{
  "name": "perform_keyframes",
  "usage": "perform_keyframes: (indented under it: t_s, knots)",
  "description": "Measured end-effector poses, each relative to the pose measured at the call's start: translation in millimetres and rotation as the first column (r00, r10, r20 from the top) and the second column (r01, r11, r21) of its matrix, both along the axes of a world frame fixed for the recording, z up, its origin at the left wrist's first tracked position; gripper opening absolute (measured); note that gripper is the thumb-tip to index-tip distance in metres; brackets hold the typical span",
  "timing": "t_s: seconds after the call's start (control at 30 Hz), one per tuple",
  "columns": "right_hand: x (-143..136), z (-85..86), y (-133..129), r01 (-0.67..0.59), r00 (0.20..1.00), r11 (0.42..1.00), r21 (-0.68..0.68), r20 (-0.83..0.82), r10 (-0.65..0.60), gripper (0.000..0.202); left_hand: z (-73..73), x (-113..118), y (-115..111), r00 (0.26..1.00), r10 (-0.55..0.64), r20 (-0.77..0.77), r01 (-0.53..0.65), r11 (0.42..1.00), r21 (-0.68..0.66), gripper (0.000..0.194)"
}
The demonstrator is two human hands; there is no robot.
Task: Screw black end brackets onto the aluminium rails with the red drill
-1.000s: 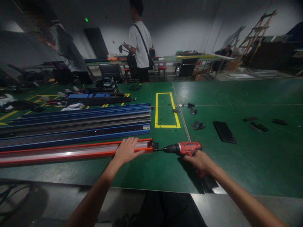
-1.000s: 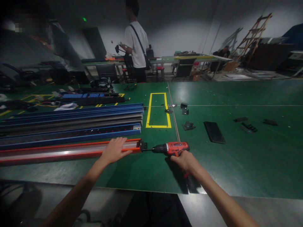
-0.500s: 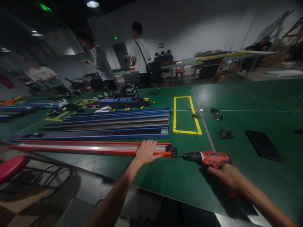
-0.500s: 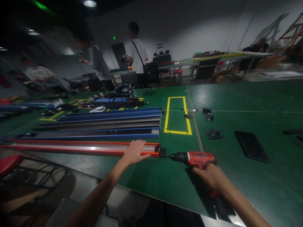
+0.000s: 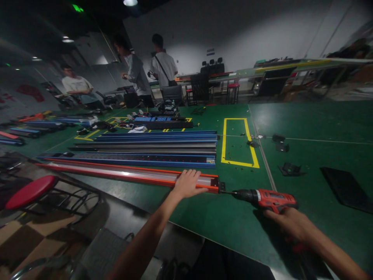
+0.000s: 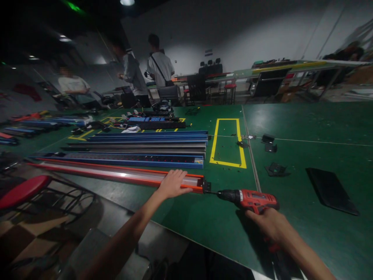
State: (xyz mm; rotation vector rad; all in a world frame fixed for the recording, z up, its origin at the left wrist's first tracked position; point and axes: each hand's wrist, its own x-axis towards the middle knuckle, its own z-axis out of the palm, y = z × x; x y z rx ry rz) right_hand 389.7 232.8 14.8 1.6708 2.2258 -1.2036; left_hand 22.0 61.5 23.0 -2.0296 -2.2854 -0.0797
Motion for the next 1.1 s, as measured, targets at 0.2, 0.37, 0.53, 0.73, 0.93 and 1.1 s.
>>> perform_keyframes:
  t_s: [0.2,0.37,0.53,0.73,0.93,1.1]
  knots:
    - [1.4,5.4,-4.0,-0.001,1.0,1.0,-0.025,-0.029,0.0,0.044,-3.3,-2.6,-0.7,1.0,0.006,0.01,-0.006,1.0,-0.001,0.091]
    - [0.3,9.6,-6.2,0.028,0.999,0.999,-0.022,-0.037,-0.029,0.044,-3.6,-2.8,-0.8,1.0,-0.004,-0.008,0.004,1.0,-0.002,0.088]
    - [-0.3,11.1,-6.2,0.012,0.999,1.0,-0.02,-0.034,-0.013,0.042,-3.8,-3.3,-0.4,1.0,-0.002,0.008,0.002,1.0,-0.012,0.091]
    - [1.2,6.2,-4.0,-0.011,0.999,1.0,-0.01,-0.035,0.011,0.043,-5.1,-3.8,-0.4,0.999,0.006,0.034,-0.006,1.0,-0.008,0.092]
    - [3.3,1.4,-2.3,-0.002,0.999,1.0,-0.029,-0.044,0.001,0.046,-2.5,-2.3,-0.3,1.0,0.004,0.007,-0.004,1.0,-0.011,0.091]
    - [1.5,6.6,-4.1,-0.021,0.999,1.0,-0.003,-0.027,0.021,0.046,-1.8,-1.9,0.0,1.0,0.002,0.005,-0.002,1.0,0.001,0.089]
